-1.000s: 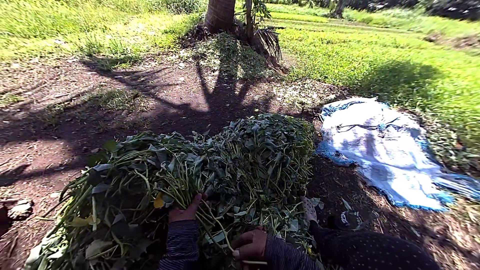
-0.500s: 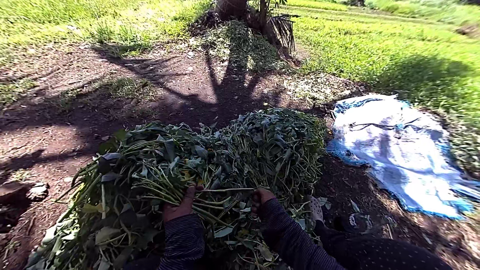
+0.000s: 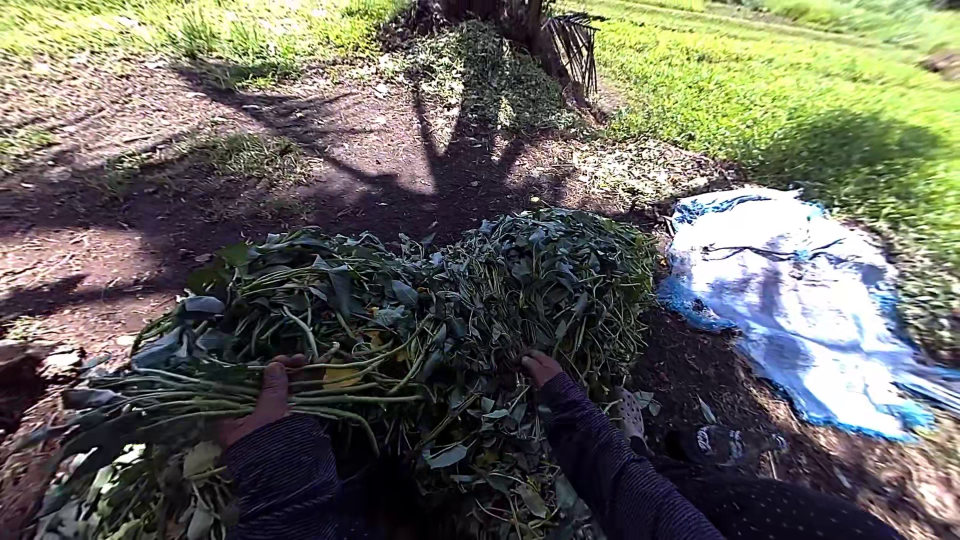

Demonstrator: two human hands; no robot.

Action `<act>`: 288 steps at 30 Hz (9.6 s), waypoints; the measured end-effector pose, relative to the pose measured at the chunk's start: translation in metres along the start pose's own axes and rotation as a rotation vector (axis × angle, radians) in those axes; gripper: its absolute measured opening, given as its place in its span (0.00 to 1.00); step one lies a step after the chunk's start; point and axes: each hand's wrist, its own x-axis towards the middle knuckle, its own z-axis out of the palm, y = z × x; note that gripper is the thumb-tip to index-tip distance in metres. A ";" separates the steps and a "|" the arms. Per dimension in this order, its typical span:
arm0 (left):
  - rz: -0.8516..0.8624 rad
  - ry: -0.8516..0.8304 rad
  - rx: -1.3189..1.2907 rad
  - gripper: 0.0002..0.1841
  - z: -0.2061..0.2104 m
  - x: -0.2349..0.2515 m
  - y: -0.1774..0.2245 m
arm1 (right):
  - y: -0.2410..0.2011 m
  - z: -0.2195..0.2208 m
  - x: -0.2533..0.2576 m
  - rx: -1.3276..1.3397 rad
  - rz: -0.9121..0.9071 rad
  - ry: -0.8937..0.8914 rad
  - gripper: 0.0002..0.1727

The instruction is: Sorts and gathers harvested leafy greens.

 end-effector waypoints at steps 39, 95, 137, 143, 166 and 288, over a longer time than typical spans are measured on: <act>-0.385 -0.082 0.081 0.21 0.020 -0.023 -0.005 | 0.060 0.079 -0.015 -0.819 -0.076 -0.528 0.23; -0.634 -0.513 0.581 0.21 0.046 -0.149 -0.048 | 0.028 0.043 -0.172 0.327 -0.199 -0.188 0.13; -0.491 0.036 0.189 0.16 0.042 -0.088 -0.035 | 0.051 0.066 -0.202 -0.539 -0.226 -0.410 0.29; -0.442 0.030 0.133 0.15 0.032 -0.065 -0.026 | 0.085 0.034 -0.199 -0.801 -0.045 -0.678 0.35; -0.787 -0.590 -0.393 0.13 0.053 -0.083 -0.020 | 0.090 -0.048 0.071 0.252 0.327 0.204 0.28; -0.608 -0.250 0.192 0.30 0.068 -0.054 -0.043 | 0.044 -0.042 0.087 -0.489 0.264 0.091 0.30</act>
